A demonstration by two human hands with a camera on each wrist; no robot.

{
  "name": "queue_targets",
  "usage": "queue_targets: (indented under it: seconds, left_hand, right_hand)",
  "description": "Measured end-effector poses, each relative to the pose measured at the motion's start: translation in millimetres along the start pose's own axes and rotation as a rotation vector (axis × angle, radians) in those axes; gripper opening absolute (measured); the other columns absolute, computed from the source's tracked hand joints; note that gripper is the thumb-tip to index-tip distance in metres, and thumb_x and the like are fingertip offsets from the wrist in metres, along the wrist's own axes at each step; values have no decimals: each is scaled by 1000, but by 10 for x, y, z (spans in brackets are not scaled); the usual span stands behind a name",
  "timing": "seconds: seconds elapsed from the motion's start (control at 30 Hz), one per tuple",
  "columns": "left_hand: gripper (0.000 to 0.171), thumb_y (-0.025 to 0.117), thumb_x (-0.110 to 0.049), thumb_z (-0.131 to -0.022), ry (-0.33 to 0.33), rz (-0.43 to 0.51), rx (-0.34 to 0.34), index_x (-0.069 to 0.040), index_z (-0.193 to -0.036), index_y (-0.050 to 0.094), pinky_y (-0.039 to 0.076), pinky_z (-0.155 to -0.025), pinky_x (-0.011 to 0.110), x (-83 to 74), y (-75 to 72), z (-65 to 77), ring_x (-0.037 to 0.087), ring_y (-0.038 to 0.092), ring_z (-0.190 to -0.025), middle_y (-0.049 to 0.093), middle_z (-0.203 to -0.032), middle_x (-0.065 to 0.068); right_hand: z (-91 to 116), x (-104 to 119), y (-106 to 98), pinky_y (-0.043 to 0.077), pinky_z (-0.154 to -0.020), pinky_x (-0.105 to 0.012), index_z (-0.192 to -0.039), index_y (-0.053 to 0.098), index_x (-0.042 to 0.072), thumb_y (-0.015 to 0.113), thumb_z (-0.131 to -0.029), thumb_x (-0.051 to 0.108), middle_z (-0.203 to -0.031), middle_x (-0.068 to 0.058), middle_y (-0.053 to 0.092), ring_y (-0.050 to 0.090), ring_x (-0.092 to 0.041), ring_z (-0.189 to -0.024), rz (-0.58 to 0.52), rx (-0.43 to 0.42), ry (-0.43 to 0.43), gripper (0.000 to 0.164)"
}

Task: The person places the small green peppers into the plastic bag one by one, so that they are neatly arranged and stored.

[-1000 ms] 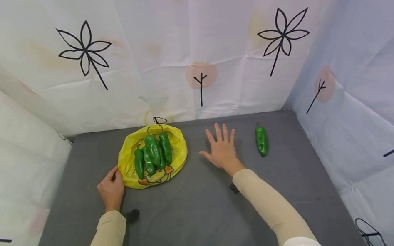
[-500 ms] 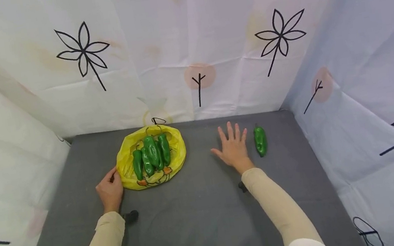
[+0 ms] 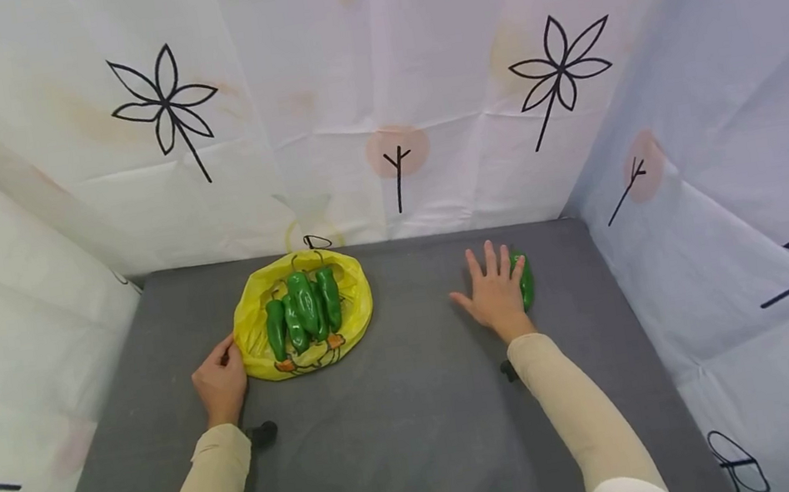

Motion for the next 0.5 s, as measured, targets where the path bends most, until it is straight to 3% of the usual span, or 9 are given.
queue_targets:
  seconds: [0.23,0.5]
  left_hand:
    - [26,61,-19,-100,-10,2,0,-12,-119,78,36,-73,3,34,-3,-11,32,75,-91,79,-108,13]
    - [26,61,-15,-100,3,-8,-2,-11,-118,79,42,-74,10,0,13,-2,32,75,-91,79,-106,14]
  right_hand:
    - [56,-144,-43,0,-117,-77,-165,17,10,58,-98,57,-169,-28,4,3,-55,-154,-58,-5,4,91]
    - [108,-374,-31,3,-117,-77,-164,16,6,61,-99,49,-167,-32,5,4,-58,-152,-124,-11,67,90]
Point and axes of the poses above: each hand's wrist, its own z-axis away from the middle knuckle, its own y-axis out of the palm, x = y × z, the point moved 2 cm from there along -z, towards the middle knuckle
